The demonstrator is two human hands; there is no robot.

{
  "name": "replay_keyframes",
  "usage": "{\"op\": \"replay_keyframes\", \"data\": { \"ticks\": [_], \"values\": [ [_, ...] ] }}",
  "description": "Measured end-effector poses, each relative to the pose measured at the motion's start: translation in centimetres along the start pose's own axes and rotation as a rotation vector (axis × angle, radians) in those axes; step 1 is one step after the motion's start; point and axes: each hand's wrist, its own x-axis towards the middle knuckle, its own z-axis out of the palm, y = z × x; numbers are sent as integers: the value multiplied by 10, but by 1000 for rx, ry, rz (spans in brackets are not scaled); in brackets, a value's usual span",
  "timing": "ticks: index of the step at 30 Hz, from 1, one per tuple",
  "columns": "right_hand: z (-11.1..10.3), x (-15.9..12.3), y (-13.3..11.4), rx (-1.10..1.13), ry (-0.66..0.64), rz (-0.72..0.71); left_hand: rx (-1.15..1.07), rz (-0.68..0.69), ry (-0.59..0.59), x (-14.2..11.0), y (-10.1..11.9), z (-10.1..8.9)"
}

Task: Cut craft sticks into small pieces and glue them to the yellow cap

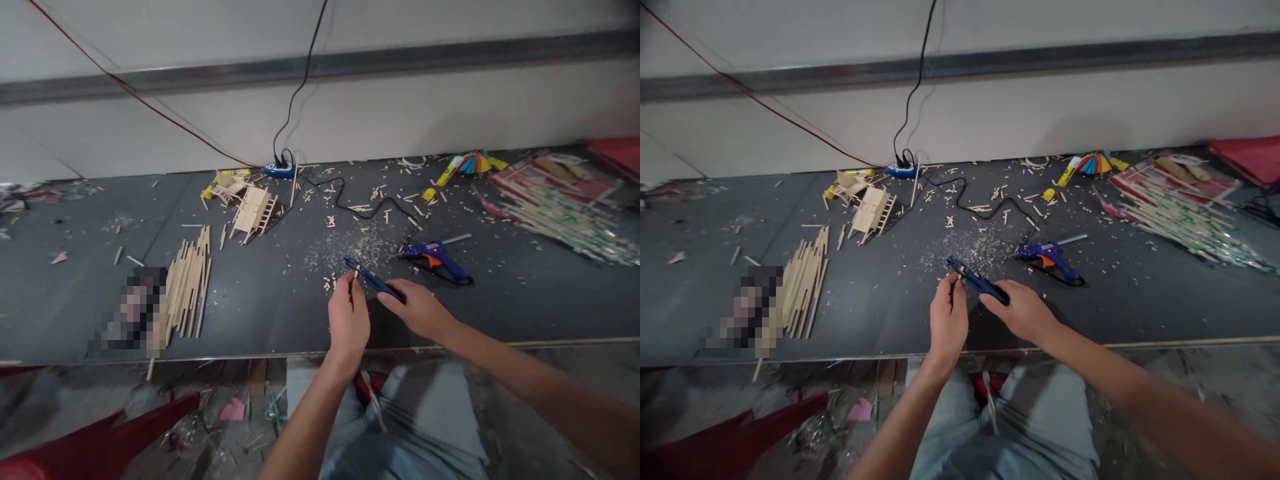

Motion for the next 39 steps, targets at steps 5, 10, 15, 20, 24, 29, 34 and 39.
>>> {"op": "replay_keyframes", "data": {
  "ticks": [5, 10, 15, 20, 24, 29, 34, 39],
  "values": [
    [-1, 0, 1, -84, -22, 1, -13, -18, 9, -1, -7, 1],
    [1, -2, 1, -116, -20, 6, -84, -75, 29, 1, -9, 4],
    [0, -3, -2, -108, -19, 8, -141, -111, 35, 2, -7, 5],
    [-3, -4, -2, -95, -38, 7, -141, -115, 13, 1, -5, 3],
    [-5, -4, 0, -101, -36, 10, -143, -116, -6, 1, -3, 1],
    [-5, -5, 1, -100, -52, 16, -134, -118, -8, 0, -3, 1],
    [-4, -4, -1, -119, -59, 12, -105, -99, 10, -2, -5, 1],
    [-3, -3, -2, -157, -80, 30, -94, -104, 42, -3, -6, 3]
  ]
}}
